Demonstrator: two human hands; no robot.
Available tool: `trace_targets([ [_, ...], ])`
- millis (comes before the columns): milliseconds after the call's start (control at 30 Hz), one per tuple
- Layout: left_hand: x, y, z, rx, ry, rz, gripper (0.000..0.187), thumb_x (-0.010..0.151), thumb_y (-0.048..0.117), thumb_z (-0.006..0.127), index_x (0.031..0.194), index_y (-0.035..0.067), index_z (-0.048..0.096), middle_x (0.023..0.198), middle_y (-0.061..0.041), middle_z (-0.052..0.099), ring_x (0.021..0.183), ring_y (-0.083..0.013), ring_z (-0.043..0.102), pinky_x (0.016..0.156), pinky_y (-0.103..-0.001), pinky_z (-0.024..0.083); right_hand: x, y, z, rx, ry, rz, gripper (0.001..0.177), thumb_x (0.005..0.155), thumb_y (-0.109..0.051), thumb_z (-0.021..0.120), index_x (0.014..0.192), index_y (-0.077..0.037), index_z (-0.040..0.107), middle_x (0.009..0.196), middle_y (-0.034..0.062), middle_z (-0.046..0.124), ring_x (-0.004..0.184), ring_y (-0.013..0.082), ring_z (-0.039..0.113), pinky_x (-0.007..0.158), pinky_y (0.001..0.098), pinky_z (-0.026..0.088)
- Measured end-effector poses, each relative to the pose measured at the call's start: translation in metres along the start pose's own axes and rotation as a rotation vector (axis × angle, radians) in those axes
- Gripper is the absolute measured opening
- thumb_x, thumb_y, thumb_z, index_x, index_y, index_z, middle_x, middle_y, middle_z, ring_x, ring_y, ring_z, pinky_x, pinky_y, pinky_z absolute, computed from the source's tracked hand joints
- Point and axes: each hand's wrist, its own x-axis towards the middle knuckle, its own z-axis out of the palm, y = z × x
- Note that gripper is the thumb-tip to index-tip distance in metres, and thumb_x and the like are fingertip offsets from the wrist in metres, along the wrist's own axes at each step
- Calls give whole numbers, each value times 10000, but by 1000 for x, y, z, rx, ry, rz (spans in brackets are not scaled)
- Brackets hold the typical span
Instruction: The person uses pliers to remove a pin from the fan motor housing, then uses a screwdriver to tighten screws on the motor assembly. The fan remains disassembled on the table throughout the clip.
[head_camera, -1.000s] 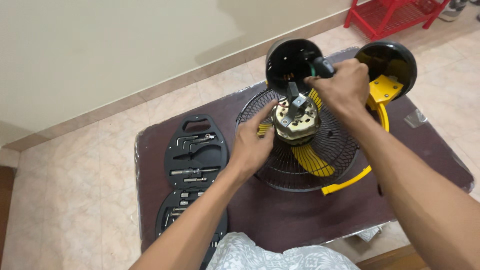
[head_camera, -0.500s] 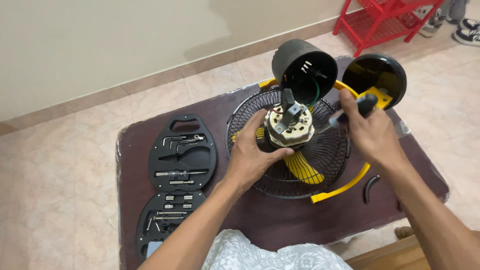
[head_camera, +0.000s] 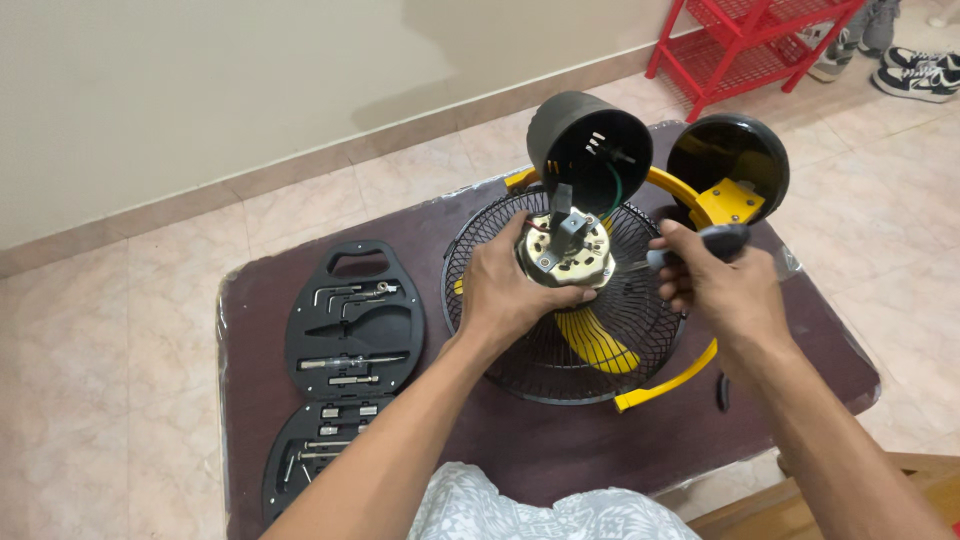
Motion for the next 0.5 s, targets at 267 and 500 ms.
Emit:
trace_targets([
  [267, 0, 3, -4, 10, -18, -20, 818, 477, 369, 974, 1185, 74, 690, 980, -54, 808, 913, -178, 789, 855, -324, 606, -6, -10, 2, -120, 49, -32, 317, 954, -327, 708, 903, -24, 786, 697, 89, 715, 557, 128, 642, 519, 271, 507],
  [500, -2, 3, -4, -33, -27, -8, 808, 485, 371, 958, 1187, 64, 700, 990, -57, 816, 921, -168, 799, 858, -311, 609, -9, -31, -3, -323, 25, -345, 354, 943, -365, 712, 817, -38, 768, 631, 50, 720, 516, 119, 668, 477, 267, 515],
])
